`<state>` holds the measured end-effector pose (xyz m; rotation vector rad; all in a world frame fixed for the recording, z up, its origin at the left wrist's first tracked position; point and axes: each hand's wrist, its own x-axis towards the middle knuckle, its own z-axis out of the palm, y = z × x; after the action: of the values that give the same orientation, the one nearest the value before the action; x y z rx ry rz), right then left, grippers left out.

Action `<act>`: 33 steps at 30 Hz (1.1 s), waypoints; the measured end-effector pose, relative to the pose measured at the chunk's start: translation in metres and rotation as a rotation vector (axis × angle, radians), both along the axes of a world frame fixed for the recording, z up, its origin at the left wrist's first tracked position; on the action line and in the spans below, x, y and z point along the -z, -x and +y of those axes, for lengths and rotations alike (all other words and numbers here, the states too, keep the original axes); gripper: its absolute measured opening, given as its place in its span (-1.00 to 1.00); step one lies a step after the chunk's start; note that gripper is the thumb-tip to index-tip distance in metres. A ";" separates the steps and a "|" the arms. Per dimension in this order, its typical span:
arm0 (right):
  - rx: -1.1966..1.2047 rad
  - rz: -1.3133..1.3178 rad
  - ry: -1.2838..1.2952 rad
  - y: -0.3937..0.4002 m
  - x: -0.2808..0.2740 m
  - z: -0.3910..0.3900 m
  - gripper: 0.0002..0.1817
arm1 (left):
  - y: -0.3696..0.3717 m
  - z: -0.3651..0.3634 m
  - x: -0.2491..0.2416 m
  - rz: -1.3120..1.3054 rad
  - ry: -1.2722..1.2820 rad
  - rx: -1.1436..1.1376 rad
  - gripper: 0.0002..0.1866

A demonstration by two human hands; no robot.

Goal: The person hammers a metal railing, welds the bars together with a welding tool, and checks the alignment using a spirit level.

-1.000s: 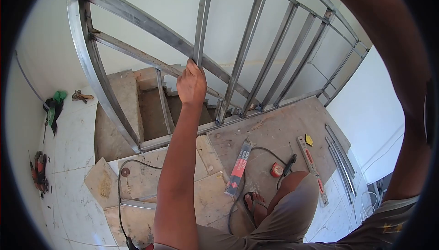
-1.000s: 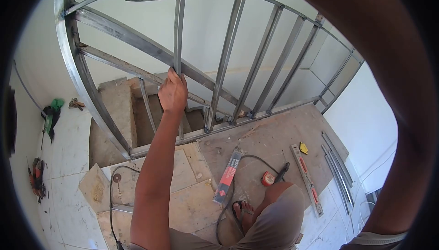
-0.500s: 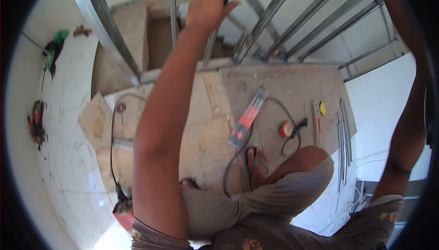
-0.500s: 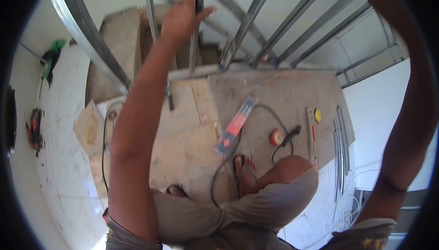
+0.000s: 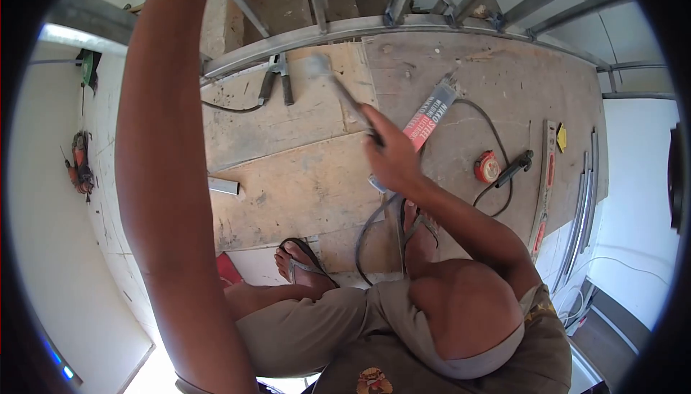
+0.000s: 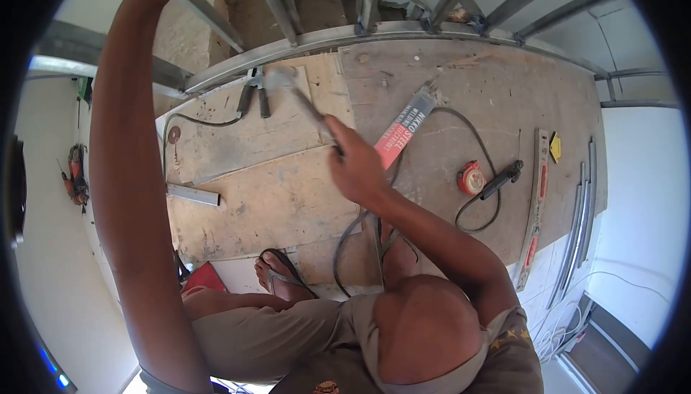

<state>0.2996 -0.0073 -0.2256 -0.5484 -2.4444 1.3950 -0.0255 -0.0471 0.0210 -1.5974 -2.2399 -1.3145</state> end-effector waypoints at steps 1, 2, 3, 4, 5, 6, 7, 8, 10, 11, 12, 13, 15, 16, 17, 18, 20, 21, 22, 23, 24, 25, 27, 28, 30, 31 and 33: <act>-0.024 0.185 -0.077 0.019 0.011 -0.007 -0.37 | -0.004 0.000 -0.003 0.008 0.030 -0.023 -0.52; -0.074 0.094 -0.010 0.034 0.010 -0.013 -0.39 | -0.009 -0.002 -0.005 0.015 0.062 -0.046 -0.51; -0.124 0.006 0.055 0.049 0.006 -0.015 -0.40 | -0.009 -0.001 -0.007 0.020 0.065 -0.040 -0.51; -0.118 0.012 0.058 0.064 0.003 -0.015 -0.40 | -0.008 -0.001 -0.009 0.001 0.068 -0.026 -0.50; -0.137 -0.098 0.009 0.076 0.000 -0.016 -0.42 | -0.009 0.000 -0.008 -0.024 0.074 -0.012 -0.50; -0.158 -0.210 -0.038 0.086 0.000 -0.020 -0.43 | -0.013 0.000 -0.006 -0.025 0.081 -0.007 -0.50; -0.155 -0.209 -0.033 0.094 0.010 -0.026 -0.43 | -0.019 -0.001 -0.006 -0.015 0.069 -0.015 -0.50; -0.072 -0.130 -0.071 0.099 0.025 -0.033 -0.48 | -0.023 -0.002 -0.007 -0.005 0.054 -0.024 -0.50; 0.014 -0.053 -0.111 0.109 0.035 -0.035 -0.53 | -0.027 -0.003 -0.010 -0.012 0.089 -0.032 -0.50; -0.109 -0.157 0.036 0.115 0.040 -0.033 -0.56 | -0.027 -0.003 -0.011 -0.016 0.123 -0.044 -0.50; -0.228 -0.260 0.185 0.117 0.040 -0.033 -0.59 | -0.026 -0.002 -0.009 -0.017 0.124 -0.038 -0.50; -0.220 -0.261 0.185 0.118 0.040 -0.033 -0.59 | -0.026 0.000 -0.004 0.021 0.067 -0.039 -0.50; -0.222 -0.194 0.438 0.118 0.041 -0.032 -0.63 | -0.023 0.001 -0.001 0.056 0.003 -0.039 -0.51; -0.220 -0.195 0.438 0.118 0.043 -0.030 -0.63 | -0.024 0.000 -0.002 0.054 0.028 -0.037 -0.51; -0.149 -0.156 0.540 0.117 0.045 -0.028 -0.65 | -0.025 -0.001 -0.003 0.053 0.054 -0.035 -0.52; -0.077 -0.116 0.640 0.119 0.048 -0.025 -0.67 | -0.022 0.000 -0.004 0.053 0.054 -0.032 -0.52; -0.029 -0.071 0.708 0.124 0.054 -0.030 -0.68 | -0.013 0.002 -0.002 -0.019 0.091 -0.056 -0.53; -0.025 -0.055 0.669 0.127 0.053 -0.034 -0.70 | -0.013 0.001 -0.002 -0.020 0.093 -0.057 -0.53; -0.018 -0.036 0.628 0.129 0.052 -0.036 -0.71 | -0.014 0.001 -0.002 0.008 0.082 -0.043 -0.53; -0.016 -0.034 0.627 0.131 0.051 -0.036 -0.71 | -0.014 0.002 -0.002 0.037 0.068 -0.028 -0.53; -0.038 -0.050 0.631 0.132 0.049 -0.035 -0.72 | -0.015 0.001 -0.002 0.038 0.065 -0.027 -0.53; -0.061 -0.067 0.637 0.133 0.049 -0.035 -0.73 | -0.025 -0.003 -0.005 0.048 0.083 -0.028 -0.53; -0.004 -0.067 0.661 0.134 0.047 -0.040 -0.72 | -0.031 -0.004 -0.007 0.059 0.100 -0.025 -0.53; 0.049 -0.070 0.684 0.134 0.046 -0.043 -0.72 | -0.030 -0.002 -0.006 0.043 0.089 -0.042 -0.53; 0.076 -0.061 0.598 0.137 0.040 -0.054 -0.72 | -0.025 0.000 -0.004 0.023 0.080 -0.060 -0.52; 0.101 -0.049 0.513 0.138 0.037 -0.057 -0.71 | -0.020 0.002 -0.003 0.009 0.088 -0.073 -0.53; 0.024 -0.074 0.543 0.137 0.036 -0.049 -0.72 | -0.021 0.004 -0.003 -0.004 0.094 -0.081 -0.53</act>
<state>0.1630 -0.0566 -0.2619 -0.7485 -2.0842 2.0691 -0.0048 -0.0436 0.0236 -1.5154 -2.3750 -1.2113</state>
